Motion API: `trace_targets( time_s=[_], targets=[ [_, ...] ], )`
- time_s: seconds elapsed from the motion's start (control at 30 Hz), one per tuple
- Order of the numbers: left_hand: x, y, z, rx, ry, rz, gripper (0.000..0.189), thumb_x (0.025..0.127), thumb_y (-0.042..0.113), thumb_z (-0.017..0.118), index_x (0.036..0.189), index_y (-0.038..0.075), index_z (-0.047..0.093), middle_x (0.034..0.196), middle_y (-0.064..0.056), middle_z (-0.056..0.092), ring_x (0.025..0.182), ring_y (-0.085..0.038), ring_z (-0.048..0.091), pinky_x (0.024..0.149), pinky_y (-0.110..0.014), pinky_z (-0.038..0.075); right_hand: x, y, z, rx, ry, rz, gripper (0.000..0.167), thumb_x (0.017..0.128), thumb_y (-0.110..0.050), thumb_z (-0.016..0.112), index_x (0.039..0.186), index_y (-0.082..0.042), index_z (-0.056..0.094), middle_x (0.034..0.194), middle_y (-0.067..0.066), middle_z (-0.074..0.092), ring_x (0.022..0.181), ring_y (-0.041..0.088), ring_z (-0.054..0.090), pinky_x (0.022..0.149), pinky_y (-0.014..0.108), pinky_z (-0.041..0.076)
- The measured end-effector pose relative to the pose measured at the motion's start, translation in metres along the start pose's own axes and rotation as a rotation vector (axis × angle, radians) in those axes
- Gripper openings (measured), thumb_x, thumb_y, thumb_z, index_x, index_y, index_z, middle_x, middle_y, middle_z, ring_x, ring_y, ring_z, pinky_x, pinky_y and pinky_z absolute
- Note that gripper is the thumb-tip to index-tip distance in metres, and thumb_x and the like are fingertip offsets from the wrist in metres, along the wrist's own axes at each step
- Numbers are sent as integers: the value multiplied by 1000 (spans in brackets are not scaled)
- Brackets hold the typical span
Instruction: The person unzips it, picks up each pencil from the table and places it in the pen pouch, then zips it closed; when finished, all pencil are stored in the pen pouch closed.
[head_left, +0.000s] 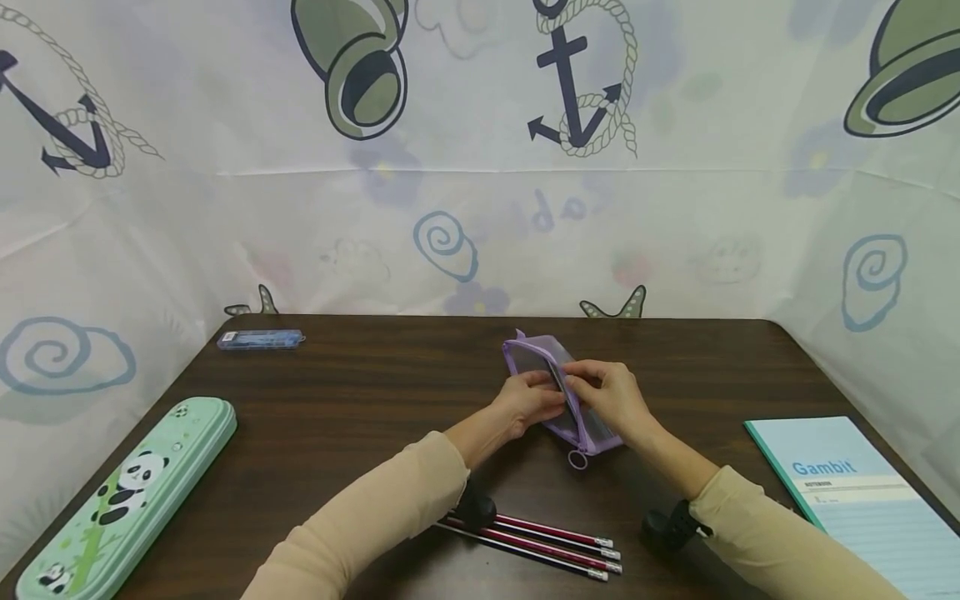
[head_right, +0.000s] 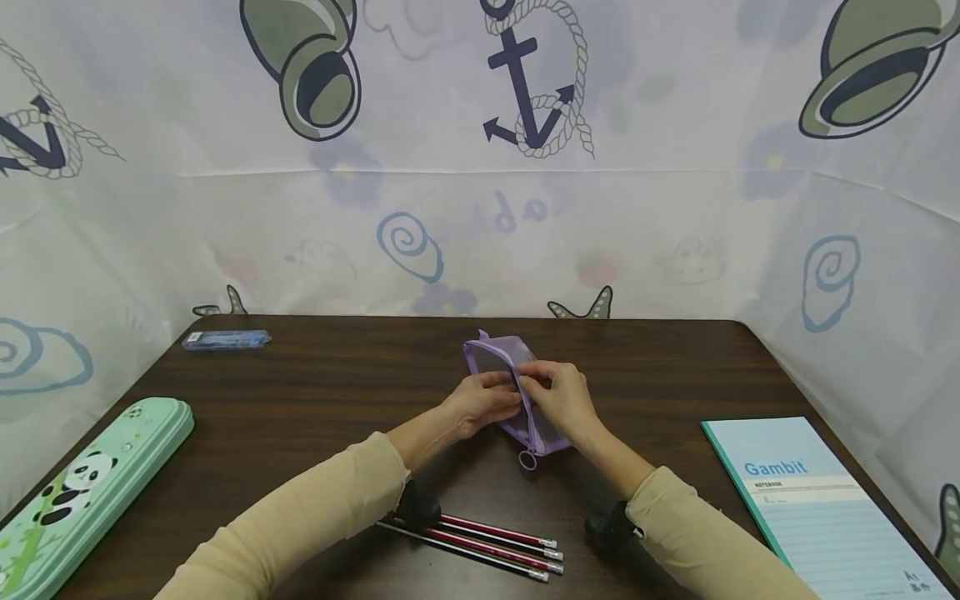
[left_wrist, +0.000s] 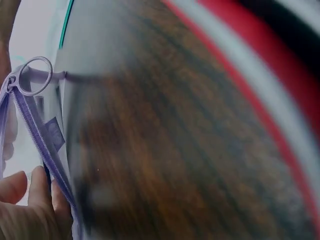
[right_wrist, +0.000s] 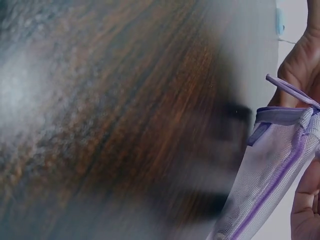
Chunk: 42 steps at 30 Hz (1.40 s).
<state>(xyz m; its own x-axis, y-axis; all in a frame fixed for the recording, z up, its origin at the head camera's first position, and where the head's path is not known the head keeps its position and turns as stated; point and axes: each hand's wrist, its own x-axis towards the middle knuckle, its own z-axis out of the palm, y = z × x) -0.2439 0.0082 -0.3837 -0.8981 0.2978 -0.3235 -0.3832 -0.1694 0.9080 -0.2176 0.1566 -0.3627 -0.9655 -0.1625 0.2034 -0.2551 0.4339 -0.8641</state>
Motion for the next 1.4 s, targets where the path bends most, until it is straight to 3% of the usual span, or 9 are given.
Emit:
trace_targets(
  time_s=[0.17,0.27,0.4,0.53,0.67,1.0,1.2,1.4],
  targets=[
    [-6,2,-4,20,-38,13,54,89,-10,53,139,-11,31,137,-30,42,119,-37,52,97,-39,47,2,1,-3,-41,18,-23,21,89,-1,60,108,8,66,101,24,67,66,15,63,58,33,57],
    [-16,6,-12,78,-116,-2,47,92,-6,53,137,-9,38,132,-28,48,113,-33,57,96,-37,48,3,2,-6,-52,24,-34,20,89,0,61,107,7,66,100,24,68,65,14,63,58,36,57],
    [-34,12,-27,264,-359,-86,36,94,0,53,129,-7,49,111,-14,64,98,-19,63,93,-36,51,4,4,-10,-55,26,-34,21,89,0,61,107,8,66,99,24,68,62,11,62,55,29,56],
    [-50,13,-42,466,-632,-160,32,92,-1,56,123,-7,54,96,1,66,88,-10,63,87,-33,54,4,4,-11,-51,38,-31,20,89,0,61,107,7,67,96,23,68,60,8,59,53,21,52],
    [-59,8,-53,586,-766,-186,30,88,-6,59,117,-8,57,93,0,67,84,-8,63,81,-27,55,3,4,-10,-46,35,-25,20,89,0,61,106,7,67,95,23,69,60,7,58,53,22,53],
    [-66,-1,-60,666,-850,-107,31,79,-16,63,110,-14,59,93,-12,67,78,-8,64,74,-19,54,0,4,-9,-46,40,-7,20,89,-1,61,107,6,67,97,22,69,62,7,59,54,22,53],
    [-66,-3,-60,731,-862,-38,31,78,-18,63,109,-12,60,95,-17,68,78,-7,63,74,-19,54,-1,3,-9,-32,35,-7,21,89,-1,61,108,7,66,98,23,68,63,8,59,54,22,53],
    [-68,-4,-58,777,-839,-2,28,76,-18,64,103,-10,63,89,-13,68,76,-8,64,70,-17,53,-2,2,-9,-25,31,-15,22,89,-2,61,108,7,66,99,23,68,63,7,59,54,23,53]
  ],
)
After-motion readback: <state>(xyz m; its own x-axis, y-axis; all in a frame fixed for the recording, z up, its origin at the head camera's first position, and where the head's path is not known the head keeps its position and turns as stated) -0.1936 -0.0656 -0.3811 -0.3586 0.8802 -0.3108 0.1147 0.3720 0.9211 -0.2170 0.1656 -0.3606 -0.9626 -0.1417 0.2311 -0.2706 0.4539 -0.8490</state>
